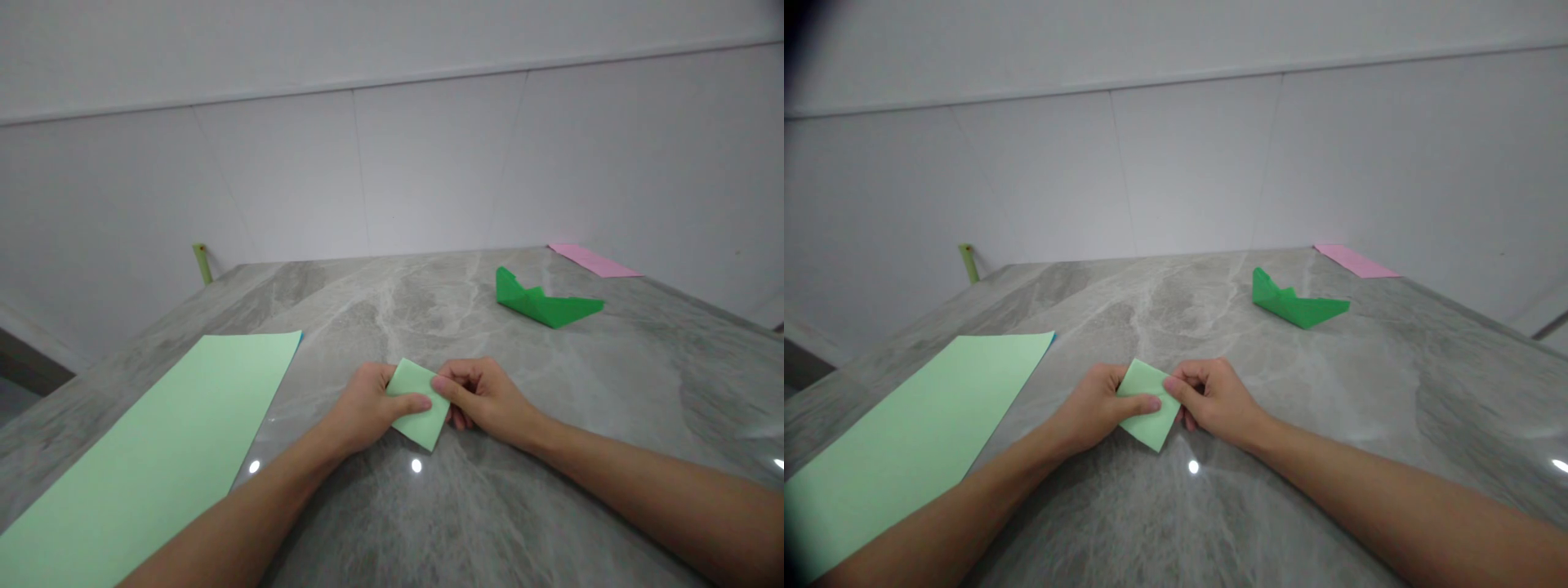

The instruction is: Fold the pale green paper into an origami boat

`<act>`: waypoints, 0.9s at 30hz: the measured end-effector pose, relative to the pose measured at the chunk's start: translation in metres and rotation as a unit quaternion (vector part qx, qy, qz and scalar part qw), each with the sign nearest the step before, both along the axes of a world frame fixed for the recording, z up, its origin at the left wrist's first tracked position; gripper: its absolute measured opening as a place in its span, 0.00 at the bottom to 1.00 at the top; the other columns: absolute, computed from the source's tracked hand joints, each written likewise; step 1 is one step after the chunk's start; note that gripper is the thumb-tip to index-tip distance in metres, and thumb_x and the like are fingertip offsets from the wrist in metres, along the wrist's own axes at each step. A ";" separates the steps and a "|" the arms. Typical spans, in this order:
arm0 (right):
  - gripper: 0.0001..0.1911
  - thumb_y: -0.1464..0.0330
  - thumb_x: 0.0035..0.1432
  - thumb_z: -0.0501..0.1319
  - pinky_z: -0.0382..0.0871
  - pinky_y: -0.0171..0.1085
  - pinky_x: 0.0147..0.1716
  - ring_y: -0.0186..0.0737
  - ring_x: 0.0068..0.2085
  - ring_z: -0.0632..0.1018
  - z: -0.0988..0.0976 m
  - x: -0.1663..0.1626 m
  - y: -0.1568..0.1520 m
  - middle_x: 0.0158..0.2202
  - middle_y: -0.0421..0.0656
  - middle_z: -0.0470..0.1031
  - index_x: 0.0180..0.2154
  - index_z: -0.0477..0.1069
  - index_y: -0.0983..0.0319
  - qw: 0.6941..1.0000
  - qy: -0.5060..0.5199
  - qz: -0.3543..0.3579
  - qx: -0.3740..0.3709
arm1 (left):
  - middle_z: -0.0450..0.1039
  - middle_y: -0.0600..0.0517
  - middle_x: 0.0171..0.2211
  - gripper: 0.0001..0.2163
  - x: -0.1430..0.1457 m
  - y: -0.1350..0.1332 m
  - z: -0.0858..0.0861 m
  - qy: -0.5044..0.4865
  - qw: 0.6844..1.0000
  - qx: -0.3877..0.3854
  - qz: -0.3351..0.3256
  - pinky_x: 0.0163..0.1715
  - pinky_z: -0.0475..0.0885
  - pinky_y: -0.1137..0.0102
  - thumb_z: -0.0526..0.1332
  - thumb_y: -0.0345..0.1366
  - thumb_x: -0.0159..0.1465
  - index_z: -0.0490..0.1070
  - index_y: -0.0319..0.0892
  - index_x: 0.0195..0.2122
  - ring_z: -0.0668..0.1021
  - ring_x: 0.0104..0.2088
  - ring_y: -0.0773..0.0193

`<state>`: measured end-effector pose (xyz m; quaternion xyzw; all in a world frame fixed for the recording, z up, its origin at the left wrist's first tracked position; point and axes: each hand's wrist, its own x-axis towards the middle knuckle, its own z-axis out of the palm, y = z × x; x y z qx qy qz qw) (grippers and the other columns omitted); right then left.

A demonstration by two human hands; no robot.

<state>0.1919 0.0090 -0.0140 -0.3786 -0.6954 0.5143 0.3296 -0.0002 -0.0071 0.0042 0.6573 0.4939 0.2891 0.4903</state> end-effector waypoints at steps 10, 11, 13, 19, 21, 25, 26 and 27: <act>0.19 0.54 0.54 0.62 0.58 0.28 0.15 0.29 0.15 0.67 0.001 -0.002 -0.001 0.13 0.36 0.67 0.29 0.72 0.64 0.999 0.018 -0.007 -0.028 | 0.70 0.54 0.21 0.09 0.002 -0.001 -0.003 -0.070 0.995 -0.063 -0.011 0.24 0.64 0.75 0.65 0.38 0.53 0.74 0.35 0.25 0.70 0.22 0.70; 0.18 0.54 0.53 0.64 0.60 0.28 0.15 0.29 0.15 0.68 0.002 -0.002 0.000 0.14 0.36 0.68 0.31 0.72 0.64 0.998 0.030 -0.002 -0.049 | 0.71 0.53 0.22 0.09 0.003 0.000 -0.003 -0.078 0.995 -0.055 0.000 0.23 0.65 0.75 0.65 0.38 0.53 0.74 0.35 0.25 0.70 0.22 0.70; 0.18 0.55 0.49 0.66 0.61 0.29 0.15 0.30 0.15 0.69 0.003 -0.003 0.003 0.15 0.36 0.71 0.31 0.71 0.64 0.995 0.040 0.005 -0.088 | 0.72 0.53 0.22 0.09 0.004 -0.001 -0.003 -0.087 0.995 -0.046 0.024 0.23 0.66 0.75 0.65 0.37 0.54 0.75 0.35 0.26 0.72 0.22 0.70; 0.17 0.57 0.47 0.68 0.59 0.28 0.14 0.29 0.15 0.68 0.002 -0.003 0.007 0.14 0.36 0.70 0.29 0.70 0.64 0.992 0.069 -0.052 -0.090 | 0.78 0.47 0.31 0.11 0.007 -0.005 0.001 -0.139 0.977 -0.157 -0.038 0.27 0.75 0.71 0.66 0.32 0.53 0.76 0.35 0.37 0.79 0.28 0.62; 0.18 0.56 0.46 0.68 0.58 0.28 0.14 0.28 0.15 0.67 0.002 -0.003 0.008 0.14 0.35 0.69 0.29 0.70 0.64 0.992 0.071 -0.054 -0.093 | 0.79 0.47 0.32 0.12 0.009 -0.006 0.002 -0.159 0.976 -0.145 -0.019 0.27 0.75 0.72 0.65 0.31 0.54 0.76 0.36 0.40 0.79 0.28 0.64; 0.20 0.54 0.49 0.66 0.55 0.28 0.14 0.26 0.14 0.64 0.003 -0.003 0.008 0.14 0.36 0.68 0.22 0.66 0.63 0.995 0.046 -0.021 -0.081 | 0.79 0.48 0.31 0.10 0.012 -0.007 0.002 -0.180 0.975 -0.125 0.029 0.28 0.76 0.74 0.65 0.29 0.55 0.77 0.35 0.39 0.79 0.27 0.66; 0.21 0.54 0.50 0.65 0.54 0.28 0.14 0.26 0.14 0.64 0.003 -0.003 0.007 0.14 0.36 0.67 0.20 0.65 0.63 0.997 0.040 -0.023 -0.069 | 0.79 0.48 0.31 0.11 0.012 -0.007 0.001 -0.182 0.974 -0.130 0.034 0.28 0.77 0.73 0.65 0.29 0.55 0.76 0.36 0.40 0.80 0.27 0.66; 0.21 0.54 0.51 0.65 0.54 0.28 0.14 0.26 0.14 0.63 0.003 -0.002 0.007 0.13 0.36 0.67 0.20 0.64 0.63 0.997 0.039 -0.030 -0.058 | 0.79 0.48 0.32 0.12 0.012 -0.007 0.000 -0.183 0.972 -0.141 0.035 0.28 0.77 0.73 0.65 0.29 0.55 0.76 0.36 0.41 0.81 0.27 0.65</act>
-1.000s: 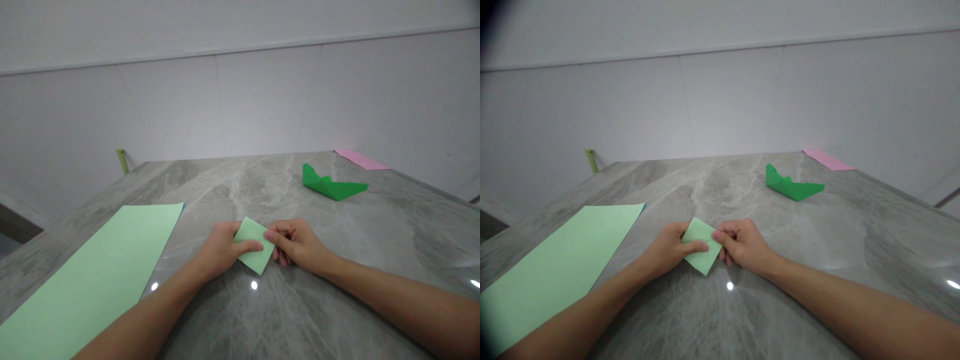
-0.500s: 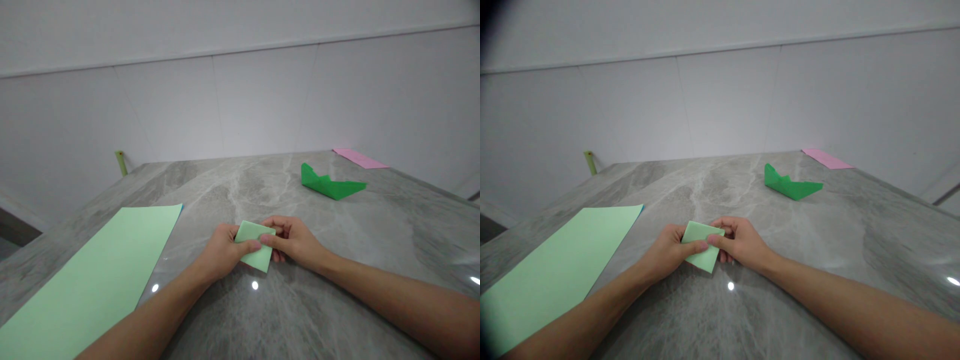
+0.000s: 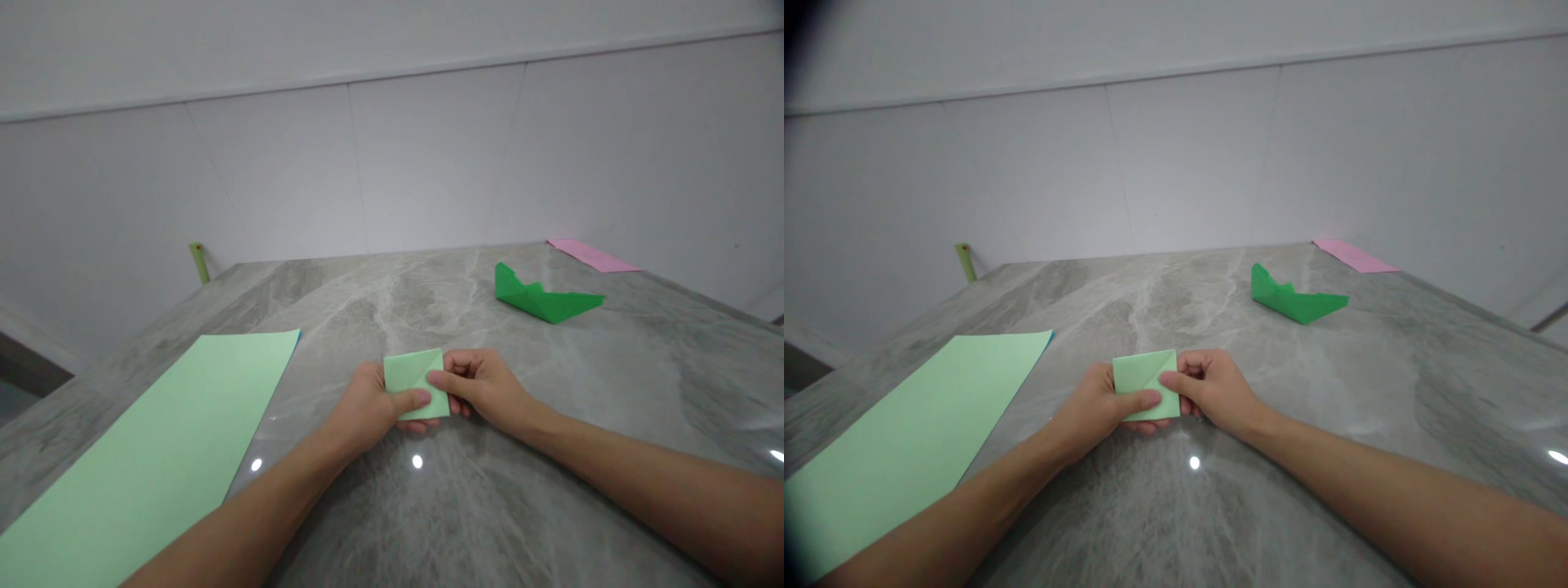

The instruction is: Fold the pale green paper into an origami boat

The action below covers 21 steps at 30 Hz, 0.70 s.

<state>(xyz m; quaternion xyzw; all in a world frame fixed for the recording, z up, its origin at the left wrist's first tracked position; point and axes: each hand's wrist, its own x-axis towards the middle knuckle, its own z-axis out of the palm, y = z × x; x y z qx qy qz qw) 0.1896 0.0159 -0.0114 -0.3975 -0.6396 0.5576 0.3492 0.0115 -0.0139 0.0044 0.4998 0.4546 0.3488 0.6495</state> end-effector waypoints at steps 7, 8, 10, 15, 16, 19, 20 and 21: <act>0.20 0.53 0.50 0.65 0.52 0.28 0.14 0.27 0.15 0.62 0.002 -0.001 -0.002 0.13 0.35 0.65 0.22 0.66 0.63 1.000 0.006 -0.012 0.010 | 0.79 0.44 0.30 0.10 0.002 0.000 0.000 -0.014 0.999 -0.024 0.028 0.26 0.77 0.74 0.65 0.29 0.55 0.75 0.32 0.39 0.82 0.26 0.63; 0.20 0.53 0.49 0.66 0.53 0.28 0.14 0.27 0.15 0.63 0.003 -0.001 -0.002 0.14 0.35 0.65 0.23 0.67 0.63 1.000 0.005 -0.002 0.008 | 0.79 0.44 0.30 0.09 0.002 0.000 0.001 -0.019 0.999 -0.017 0.041 0.26 0.77 0.74 0.65 0.30 0.56 0.75 0.32 0.38 0.81 0.26 0.63; 0.20 0.54 0.48 0.67 0.53 0.28 0.14 0.26 0.15 0.63 0.004 -0.002 -0.003 0.15 0.36 0.66 0.22 0.67 0.64 1.000 0.002 0.004 0.006 | 0.79 0.45 0.28 0.08 0.002 0.001 0.003 -0.013 0.998 -0.017 0.056 0.25 0.77 0.74 0.65 0.30 0.56 0.75 0.32 0.37 0.81 0.25 0.63; 0.21 0.55 0.47 0.68 0.53 0.28 0.13 0.26 0.14 0.62 0.004 -0.002 -0.005 0.14 0.35 0.65 0.20 0.65 0.63 1.000 0.002 -0.017 0.000 | 0.79 0.45 0.26 0.07 0.002 0.001 0.005 0.019 0.998 -0.032 0.050 0.24 0.77 0.74 0.64 0.30 0.57 0.75 0.31 0.35 0.81 0.24 0.62; 0.20 0.55 0.46 0.68 0.53 0.28 0.13 0.26 0.14 0.62 0.003 -0.001 -0.005 0.14 0.35 0.66 0.20 0.65 0.63 1.000 0.003 -0.018 0.000 | 0.79 0.45 0.26 0.07 0.002 0.001 0.004 0.015 0.998 -0.027 0.049 0.24 0.77 0.74 0.64 0.30 0.57 0.75 0.31 0.35 0.81 0.24 0.63; 0.20 0.56 0.46 0.68 0.54 0.28 0.13 0.26 0.14 0.63 0.001 -0.001 -0.005 0.15 0.36 0.67 0.21 0.66 0.63 1.000 0.005 -0.016 0.005 | 0.79 0.46 0.26 0.07 0.001 0.000 0.003 0.002 0.999 -0.013 0.040 0.24 0.77 0.74 0.65 0.31 0.57 0.75 0.32 0.35 0.81 0.24 0.63; 0.20 0.56 0.47 0.68 0.54 0.28 0.13 0.27 0.15 0.64 0.001 0.000 -0.006 0.15 0.36 0.68 0.21 0.66 0.63 1.000 0.003 -0.015 0.010 | 0.79 0.46 0.26 0.08 0.001 0.000 0.003 0.000 0.999 -0.012 0.035 0.24 0.77 0.74 0.65 0.32 0.57 0.75 0.32 0.35 0.81 0.24 0.63; 0.20 0.56 0.47 0.68 0.54 0.28 0.14 0.27 0.15 0.64 0.000 0.000 -0.006 0.15 0.36 0.67 0.21 0.66 0.63 1.000 0.001 -0.016 0.016 | 0.78 0.46 0.26 0.08 0.001 -0.001 0.003 0.001 0.999 -0.014 0.028 0.24 0.77 0.74 0.65 0.32 0.56 0.75 0.32 0.34 0.81 0.24 0.62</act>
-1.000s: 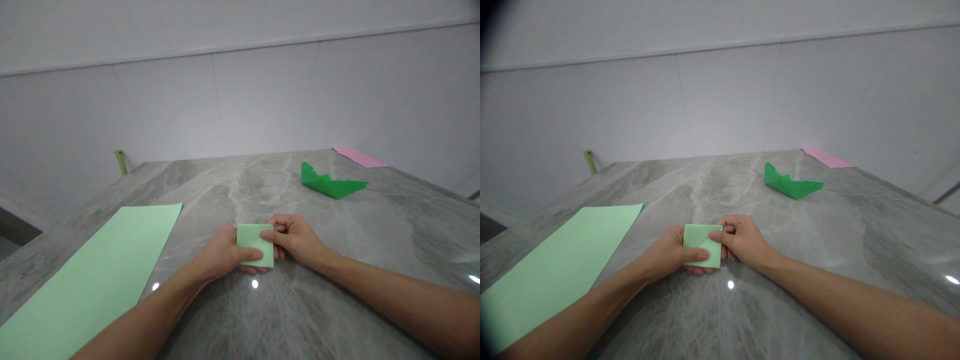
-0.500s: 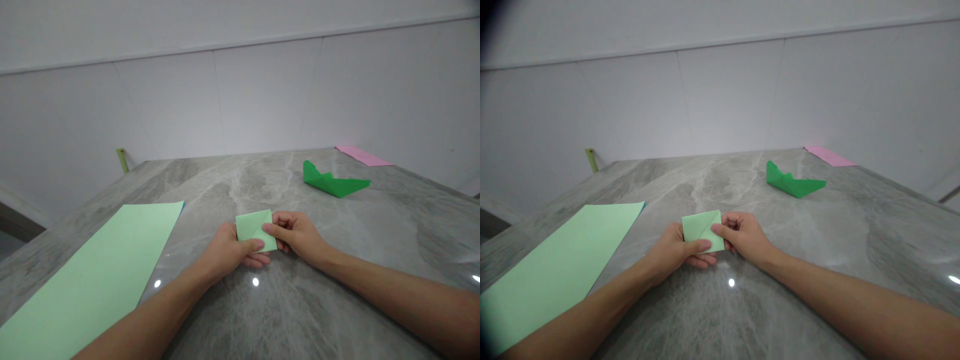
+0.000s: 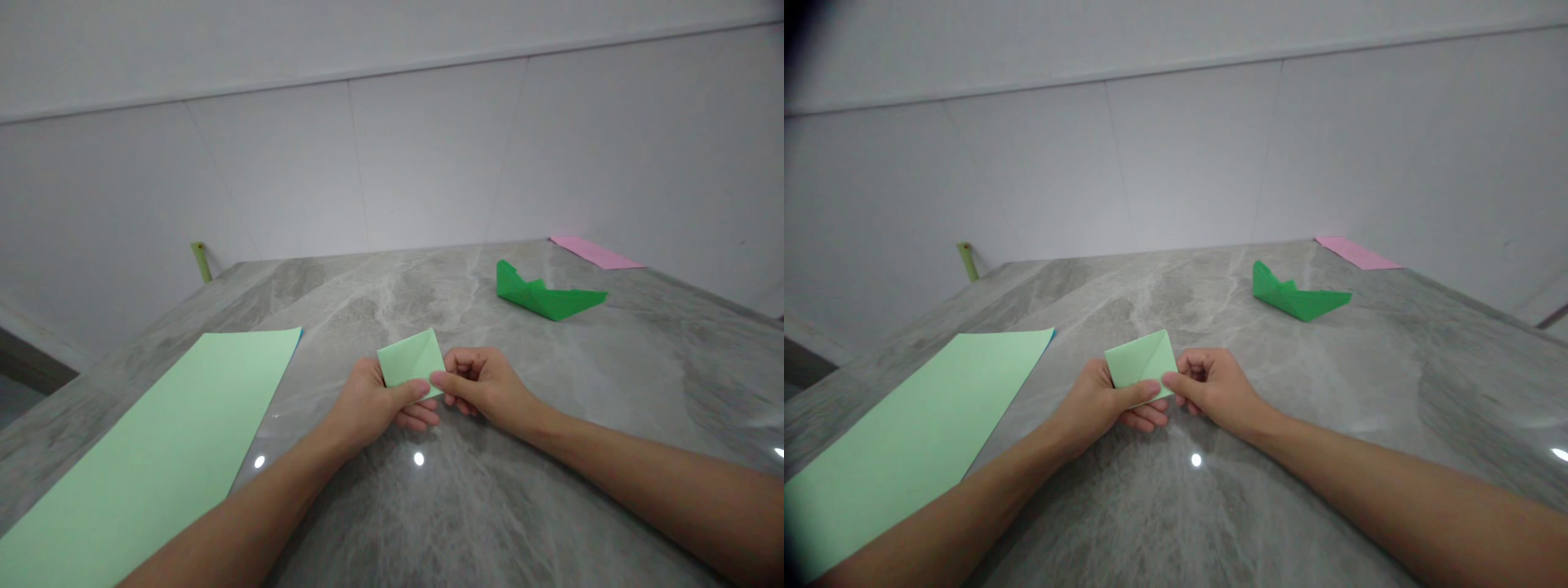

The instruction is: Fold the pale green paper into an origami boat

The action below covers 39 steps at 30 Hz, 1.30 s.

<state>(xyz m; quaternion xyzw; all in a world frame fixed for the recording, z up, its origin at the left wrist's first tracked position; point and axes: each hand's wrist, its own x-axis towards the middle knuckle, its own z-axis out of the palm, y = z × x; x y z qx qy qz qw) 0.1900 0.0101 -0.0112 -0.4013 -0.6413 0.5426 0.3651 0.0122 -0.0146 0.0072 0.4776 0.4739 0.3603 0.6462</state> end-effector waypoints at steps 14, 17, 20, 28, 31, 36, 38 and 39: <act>0.18 0.53 0.51 0.65 0.55 0.29 0.13 0.28 0.15 0.63 0.000 0.002 0.002 0.15 0.35 0.65 0.27 0.72 0.63 0.998 0.045 -0.037 0.016 | 0.77 0.46 0.25 0.12 0.001 -0.005 -0.002 0.038 0.990 -0.037 -0.127 0.19 0.74 0.74 0.65 0.38 0.56 0.72 0.34 0.35 0.80 0.22 0.63; 0.19 0.53 0.53 0.64 0.54 0.28 0.13 0.27 0.14 0.63 0.001 0.001 0.001 0.13 0.35 0.64 0.24 0.71 0.64 0.999 0.024 -0.021 0.016 | 0.75 0.49 0.24 0.16 0.001 -0.003 -0.007 0.077 0.993 0.047 -0.076 0.19 0.73 0.73 0.58 0.46 0.61 0.71 0.36 0.33 0.78 0.21 0.64; 0.20 0.53 0.55 0.61 0.54 0.28 0.13 0.27 0.13 0.63 0.000 0.000 -0.001 0.12 0.35 0.64 0.26 0.70 0.63 1.000 -0.003 0.011 0.011 | 0.69 0.55 0.19 0.19 -0.001 0.000 -0.011 0.158 0.975 0.156 0.021 0.13 0.66 0.75 0.52 0.50 0.65 0.67 0.39 0.29 0.72 0.16 0.68; 0.19 0.53 0.54 0.62 0.59 0.27 0.12 0.28 0.13 0.66 0.003 -0.002 -0.007 0.14 0.35 0.67 0.24 0.67 0.63 0.999 -0.021 0.025 0.009 | 0.56 0.58 0.16 0.20 -0.004 0.001 -0.004 0.361 0.870 0.326 0.076 0.20 0.53 0.73 0.48 0.44 0.68 0.57 0.41 0.19 0.62 0.19 0.71; 0.18 0.54 0.54 0.62 0.58 0.27 0.12 0.27 0.13 0.65 0.003 -0.001 -0.007 0.14 0.35 0.67 0.24 0.68 0.62 1.000 -0.012 0.022 0.014 | 0.55 0.58 0.16 0.21 -0.004 0.002 -0.003 0.343 0.888 0.298 0.063 0.20 0.53 0.73 0.48 0.45 0.68 0.58 0.41 0.20 0.62 0.19 0.70; 0.18 0.55 0.55 0.62 0.57 0.27 0.12 0.27 0.13 0.66 0.002 -0.001 -0.007 0.14 0.36 0.67 0.23 0.69 0.63 0.999 -0.025 0.045 0.016 | 0.55 0.59 0.19 0.19 -0.006 0.004 -0.008 0.284 0.909 0.301 0.055 0.22 0.54 0.73 0.50 0.45 0.67 0.57 0.41 0.20 0.61 0.21 0.70; 0.19 0.54 0.55 0.61 0.56 0.27 0.12 0.27 0.13 0.66 0.002 -0.001 -0.008 0.14 0.36 0.67 0.23 0.69 0.63 0.998 -0.030 0.056 0.013 | 0.55 0.59 0.18 0.19 -0.006 0.004 -0.009 0.311 0.894 0.313 0.078 0.22 0.54 0.73 0.49 0.44 0.67 0.56 0.42 0.20 0.61 0.21 0.70; 0.19 0.54 0.55 0.61 0.56 0.27 0.12 0.27 0.13 0.65 0.003 -0.001 -0.009 0.14 0.36 0.67 0.23 0.68 0.63 0.998 -0.030 0.059 0.011 | 0.55 0.59 0.17 0.19 -0.005 0.005 -0.009 0.332 0.883 0.319 0.089 0.23 0.53 0.72 0.49 0.43 0.67 0.55 0.42 0.20 0.61 0.20 0.70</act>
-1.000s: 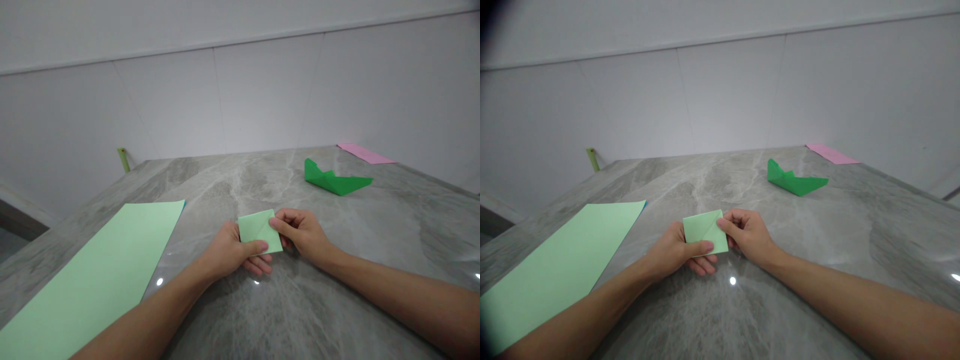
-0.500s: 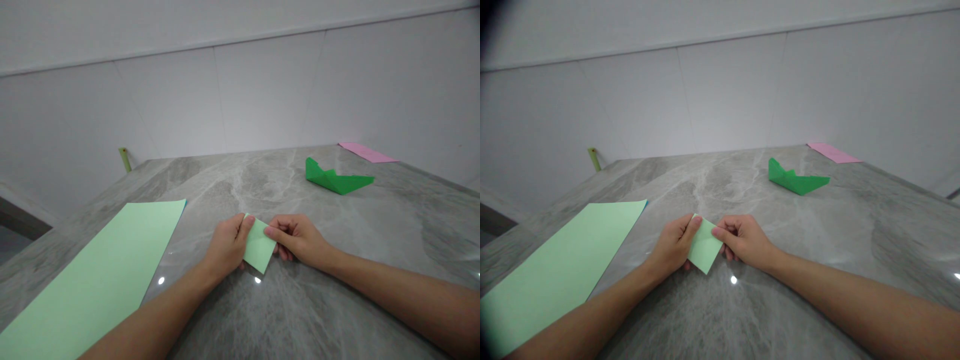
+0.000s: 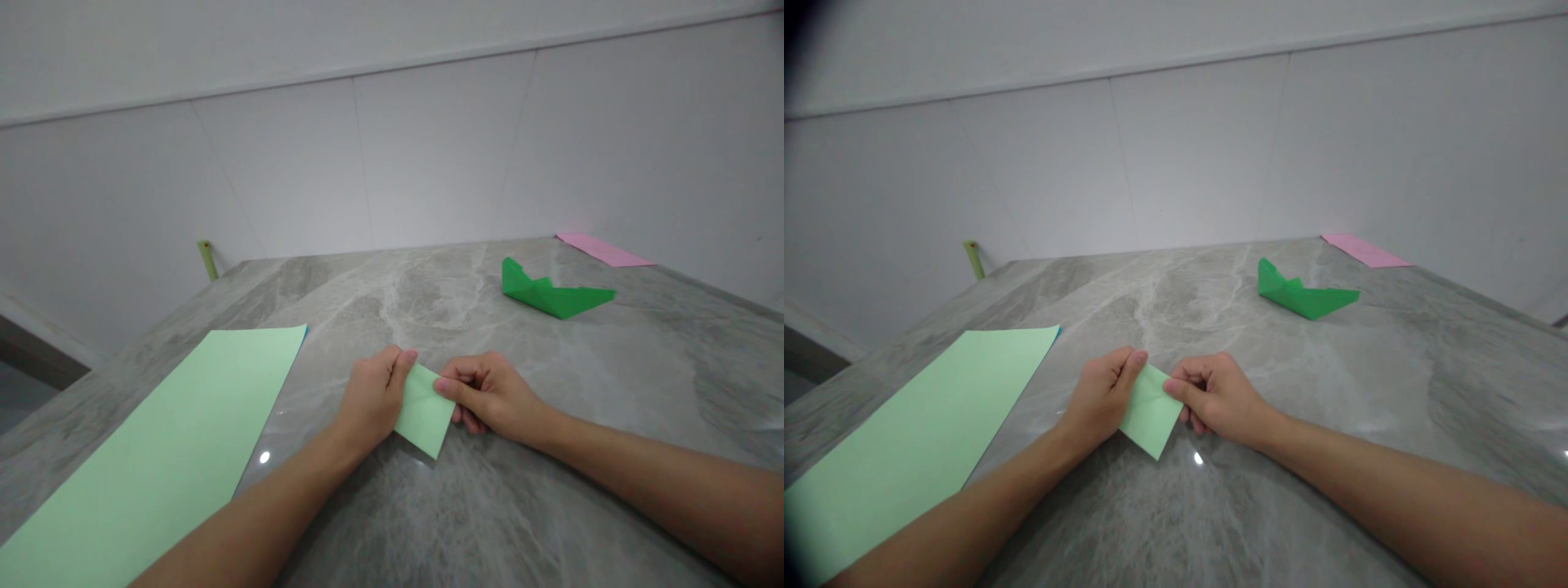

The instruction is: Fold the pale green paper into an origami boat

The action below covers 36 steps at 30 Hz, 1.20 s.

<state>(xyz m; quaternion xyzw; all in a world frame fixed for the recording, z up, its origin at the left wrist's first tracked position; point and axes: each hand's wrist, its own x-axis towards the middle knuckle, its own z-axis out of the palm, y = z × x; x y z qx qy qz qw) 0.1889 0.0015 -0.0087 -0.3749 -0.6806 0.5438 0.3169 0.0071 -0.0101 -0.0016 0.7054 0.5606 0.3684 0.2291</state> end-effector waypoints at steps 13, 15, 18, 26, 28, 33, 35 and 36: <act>0.22 0.51 0.56 0.60 0.58 0.28 0.14 0.29 0.14 0.67 -0.002 -0.002 -0.002 0.15 0.36 0.68 0.23 0.66 0.62 1.000 -0.001 0.015 -0.012 | 0.59 0.56 0.17 0.18 0.001 0.002 0.003 0.182 0.982 0.039 0.013 0.23 0.50 0.70 0.44 0.42 0.70 0.66 0.42 0.27 0.62 0.18 0.67; 0.22 0.51 0.58 0.58 0.57 0.29 0.15 0.28 0.16 0.66 -0.001 -0.002 -0.002 0.15 0.36 0.65 0.23 0.65 0.62 0.999 -0.003 0.040 0.022 | 0.62 0.54 0.17 0.17 0.003 -0.001 0.003 0.205 0.978 0.038 -0.023 0.22 0.50 0.70 0.44 0.42 0.70 0.67 0.42 0.30 0.64 0.18 0.66; 0.23 0.53 0.61 0.55 0.54 0.29 0.16 0.27 0.18 0.63 0.000 -0.002 -0.002 0.16 0.35 0.62 0.22 0.65 0.62 0.994 -0.012 0.058 0.091 | 0.65 0.53 0.18 0.17 0.005 -0.004 0.003 0.223 0.969 0.046 -0.091 0.21 0.50 0.70 0.44 0.42 0.70 0.68 0.42 0.33 0.67 0.19 0.65; 0.20 0.55 0.60 0.57 0.62 0.28 0.15 0.30 0.15 0.70 -0.002 0.000 0.000 0.17 0.39 0.72 0.25 0.69 0.63 0.998 -0.022 0.055 0.011 | 0.60 0.56 0.17 0.16 -0.001 0.001 0.004 0.168 0.982 0.070 -0.052 0.21 0.51 0.71 0.47 0.41 0.70 0.68 0.42 0.29 0.62 0.17 0.68; 0.20 0.54 0.59 0.58 0.63 0.28 0.15 0.31 0.16 0.72 -0.003 -0.001 0.000 0.18 0.40 0.73 0.24 0.69 0.63 0.999 -0.011 0.049 -0.001 | 0.58 0.58 0.16 0.17 -0.005 0.004 0.003 0.140 0.987 0.078 -0.032 0.22 0.52 0.71 0.48 0.41 0.69 0.66 0.42 0.26 0.61 0.17 0.69; 0.21 0.56 0.59 0.58 0.63 0.27 0.13 0.29 0.14 0.70 -0.003 -0.003 -0.002 0.15 0.38 0.70 0.22 0.68 0.63 0.999 -0.031 0.018 0.005 | 0.61 0.58 0.17 0.16 -0.011 0.005 0.003 0.007 0.996 -0.061 -0.068 0.17 0.56 0.75 0.51 0.45 0.67 0.65 0.41 0.26 0.64 0.16 0.72; 0.19 0.56 0.58 0.58 0.62 0.26 0.13 0.28 0.14 0.69 -0.002 -0.003 -0.001 0.15 0.37 0.69 0.22 0.68 0.63 0.999 -0.031 -0.015 0.006 | 0.67 0.57 0.19 0.14 -0.013 0.004 0.004 -0.073 0.968 -0.191 -0.143 0.14 0.60 0.76 0.55 0.47 0.64 0.68 0.39 0.32 0.69 0.14 0.71; 0.19 0.56 0.58 0.59 0.62 0.26 0.13 0.28 0.14 0.69 -0.002 -0.003 0.000 0.15 0.37 0.69 0.23 0.68 0.63 0.999 -0.027 -0.032 0.005 | 0.70 0.55 0.20 0.15 -0.013 0.003 0.004 -0.112 0.948 -0.238 -0.178 0.14 0.63 0.76 0.57 0.47 0.62 0.69 0.38 0.34 0.71 0.14 0.69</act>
